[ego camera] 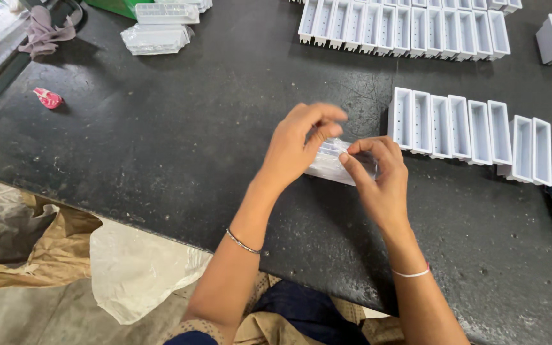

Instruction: The person sits on the floor and wraps small white plastic trays in clear plastic bags. They pick up a tray, place it into a bag, fold the bag around it, and set the wrapped unit aside. This is repeated for several trays.

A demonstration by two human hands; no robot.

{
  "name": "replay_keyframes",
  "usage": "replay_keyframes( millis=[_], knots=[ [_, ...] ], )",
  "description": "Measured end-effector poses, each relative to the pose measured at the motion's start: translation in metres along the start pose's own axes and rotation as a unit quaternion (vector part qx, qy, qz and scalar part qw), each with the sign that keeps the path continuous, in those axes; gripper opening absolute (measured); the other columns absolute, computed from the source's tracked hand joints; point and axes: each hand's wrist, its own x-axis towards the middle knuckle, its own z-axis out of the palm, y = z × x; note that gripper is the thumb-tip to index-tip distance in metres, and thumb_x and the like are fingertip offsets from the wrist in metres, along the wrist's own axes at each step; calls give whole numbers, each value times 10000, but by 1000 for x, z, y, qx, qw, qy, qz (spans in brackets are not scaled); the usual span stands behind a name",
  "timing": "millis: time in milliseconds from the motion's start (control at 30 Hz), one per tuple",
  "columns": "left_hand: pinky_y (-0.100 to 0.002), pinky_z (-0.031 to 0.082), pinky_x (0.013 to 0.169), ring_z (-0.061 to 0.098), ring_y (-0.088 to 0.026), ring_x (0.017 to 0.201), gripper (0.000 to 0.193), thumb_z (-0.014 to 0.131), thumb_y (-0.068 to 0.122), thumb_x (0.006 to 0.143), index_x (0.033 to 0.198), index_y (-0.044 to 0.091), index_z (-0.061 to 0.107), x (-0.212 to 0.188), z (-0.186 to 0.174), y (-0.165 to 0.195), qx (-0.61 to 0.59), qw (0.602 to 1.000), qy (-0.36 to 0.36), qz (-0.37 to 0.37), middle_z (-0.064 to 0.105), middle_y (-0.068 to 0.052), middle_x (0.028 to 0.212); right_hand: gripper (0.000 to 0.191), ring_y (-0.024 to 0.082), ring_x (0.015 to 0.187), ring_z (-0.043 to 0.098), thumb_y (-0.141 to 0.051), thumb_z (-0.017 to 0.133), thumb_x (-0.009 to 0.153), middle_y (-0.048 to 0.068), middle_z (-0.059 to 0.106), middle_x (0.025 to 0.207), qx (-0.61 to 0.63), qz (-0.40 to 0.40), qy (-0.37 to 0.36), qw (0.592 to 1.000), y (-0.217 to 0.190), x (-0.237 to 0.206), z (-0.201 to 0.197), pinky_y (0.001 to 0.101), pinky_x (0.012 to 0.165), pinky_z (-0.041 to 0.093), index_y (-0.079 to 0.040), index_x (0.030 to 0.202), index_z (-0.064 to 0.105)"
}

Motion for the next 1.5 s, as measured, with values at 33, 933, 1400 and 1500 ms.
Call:
replay_keyframes(
  millis=[33,933,1400,1500],
  knots=[
    [-344,522,815,628,-223,895,154,758,141,894,1037,102,717,1,-3,-2,38,999,-31,23,716,-17,964,160,200,1000,644,-123,795,917,76,650,1028,-4,-6,2,1000,0,0,0,336,905,512,-21,986,693],
    [-351,550,639,748,-199,838,62,546,63,974,954,113,578,-10,33,3,81,995,14,-56,708,22,919,136,231,882,676,-76,750,945,90,678,1001,-36,-12,8,999,3,-1,3,339,793,524,-21,1044,676],
    [-333,571,654,740,-206,828,118,636,18,916,966,113,588,-13,34,15,100,995,27,4,652,24,1036,105,287,877,653,-120,765,967,74,725,976,-154,-70,57,984,-14,-2,0,413,825,498,-47,1019,711],
    [-335,570,662,746,-207,845,122,623,7,921,971,113,591,-12,35,17,101,994,33,11,649,23,1038,87,302,864,651,-105,744,985,80,702,951,-170,-80,64,980,-14,-3,0,413,797,499,-58,1053,716]
  ],
)
